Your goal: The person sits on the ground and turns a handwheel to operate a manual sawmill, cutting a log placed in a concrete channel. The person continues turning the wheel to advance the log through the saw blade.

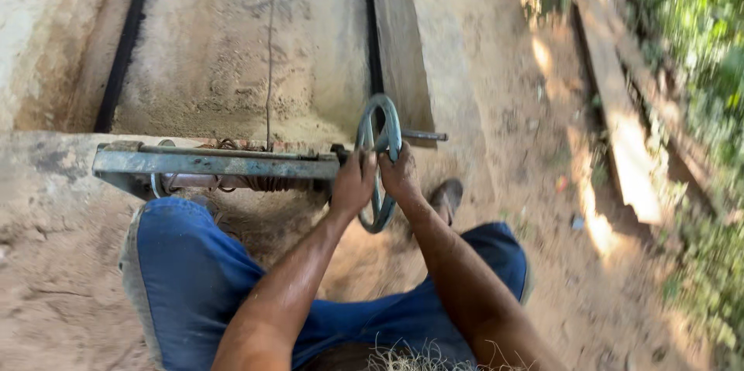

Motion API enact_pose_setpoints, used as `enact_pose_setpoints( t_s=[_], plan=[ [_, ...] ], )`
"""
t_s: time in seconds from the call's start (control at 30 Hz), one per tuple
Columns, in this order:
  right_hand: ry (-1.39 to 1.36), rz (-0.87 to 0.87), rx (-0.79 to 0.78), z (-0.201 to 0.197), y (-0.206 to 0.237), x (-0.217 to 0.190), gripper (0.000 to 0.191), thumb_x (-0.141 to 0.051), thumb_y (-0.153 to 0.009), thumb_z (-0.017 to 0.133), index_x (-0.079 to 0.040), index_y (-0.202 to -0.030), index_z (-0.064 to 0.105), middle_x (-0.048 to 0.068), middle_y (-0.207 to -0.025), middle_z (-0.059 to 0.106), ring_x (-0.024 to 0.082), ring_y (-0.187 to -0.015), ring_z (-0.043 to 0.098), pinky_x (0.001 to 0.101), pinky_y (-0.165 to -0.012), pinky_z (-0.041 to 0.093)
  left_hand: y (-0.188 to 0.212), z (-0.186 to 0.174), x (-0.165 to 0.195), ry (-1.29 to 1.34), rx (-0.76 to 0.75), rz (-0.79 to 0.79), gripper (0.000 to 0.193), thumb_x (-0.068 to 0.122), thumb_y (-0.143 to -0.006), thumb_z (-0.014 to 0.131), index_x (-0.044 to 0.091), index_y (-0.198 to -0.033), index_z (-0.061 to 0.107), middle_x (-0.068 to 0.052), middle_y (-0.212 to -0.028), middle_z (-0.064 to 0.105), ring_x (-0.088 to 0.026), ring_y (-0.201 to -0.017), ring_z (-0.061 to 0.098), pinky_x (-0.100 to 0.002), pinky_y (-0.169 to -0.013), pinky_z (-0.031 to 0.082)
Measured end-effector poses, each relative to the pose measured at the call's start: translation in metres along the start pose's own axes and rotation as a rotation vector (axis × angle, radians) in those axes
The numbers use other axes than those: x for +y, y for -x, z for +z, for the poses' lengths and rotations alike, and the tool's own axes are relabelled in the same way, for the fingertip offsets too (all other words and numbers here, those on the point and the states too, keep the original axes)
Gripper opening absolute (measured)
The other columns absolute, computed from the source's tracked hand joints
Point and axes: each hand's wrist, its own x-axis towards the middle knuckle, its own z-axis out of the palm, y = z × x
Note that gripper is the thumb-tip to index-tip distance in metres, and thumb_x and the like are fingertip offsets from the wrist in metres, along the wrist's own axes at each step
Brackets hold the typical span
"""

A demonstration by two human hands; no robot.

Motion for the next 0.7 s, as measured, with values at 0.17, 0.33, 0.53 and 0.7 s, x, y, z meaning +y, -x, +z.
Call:
enact_pose_setpoints(
  t_s=[0.17,0.33,0.53,0.7],
  plan=[
    [-0.024,0.012,-0.012,-0.001,0.044,0.017,0.039,-0.020,-0.093,0.064,0.000,-0.125,0.055,0.027,-0.106,0.069,0.045,-0.103,0.067,0.0521,-0.086,0.053,-0.058,0.014,0.030,-0.219,-0.071,-0.014,0.065,0.056,-0.104,0.046,0.000,-0.134,0.056,-0.030,-0.118,0.069,-0.050,-0.105,0.068,-0.057,-0.090,0.055],
    [-0.004,0.046,-0.060,0.007,0.068,0.038,0.038,-0.018,-0.094,0.063,0.003,-0.123,0.050,0.025,-0.096,0.066,0.041,-0.089,0.066,0.0516,-0.078,0.052,-0.086,0.023,0.067,-0.468,-0.332,-0.224,0.081,0.065,-0.099,0.045,-0.005,-0.139,0.048,-0.028,-0.109,0.072,-0.042,-0.098,0.074,-0.052,-0.083,0.060],
    [-0.078,0.060,-0.056,0.018,0.079,0.053,0.032,-0.019,-0.094,0.063,0.002,-0.115,0.053,0.021,-0.085,0.066,0.035,-0.077,0.067,0.0479,-0.070,0.053,-0.082,0.028,0.066,-0.578,-0.294,-0.141,0.073,0.054,-0.096,0.052,-0.008,-0.134,0.049,-0.027,-0.098,0.073,-0.041,-0.088,0.075,-0.052,-0.075,0.063],
    [0.195,0.092,-0.270,-0.001,0.075,0.049,0.045,-0.032,-0.087,0.078,0.004,-0.106,0.058,0.024,-0.088,0.068,0.040,-0.085,0.068,0.0508,-0.072,0.055,-0.065,0.034,0.053,-0.604,-0.239,-0.015,0.061,0.046,-0.099,0.052,-0.011,-0.122,0.051,-0.027,-0.091,0.073,-0.041,-0.076,0.075,-0.051,-0.064,0.063]
  ],
)
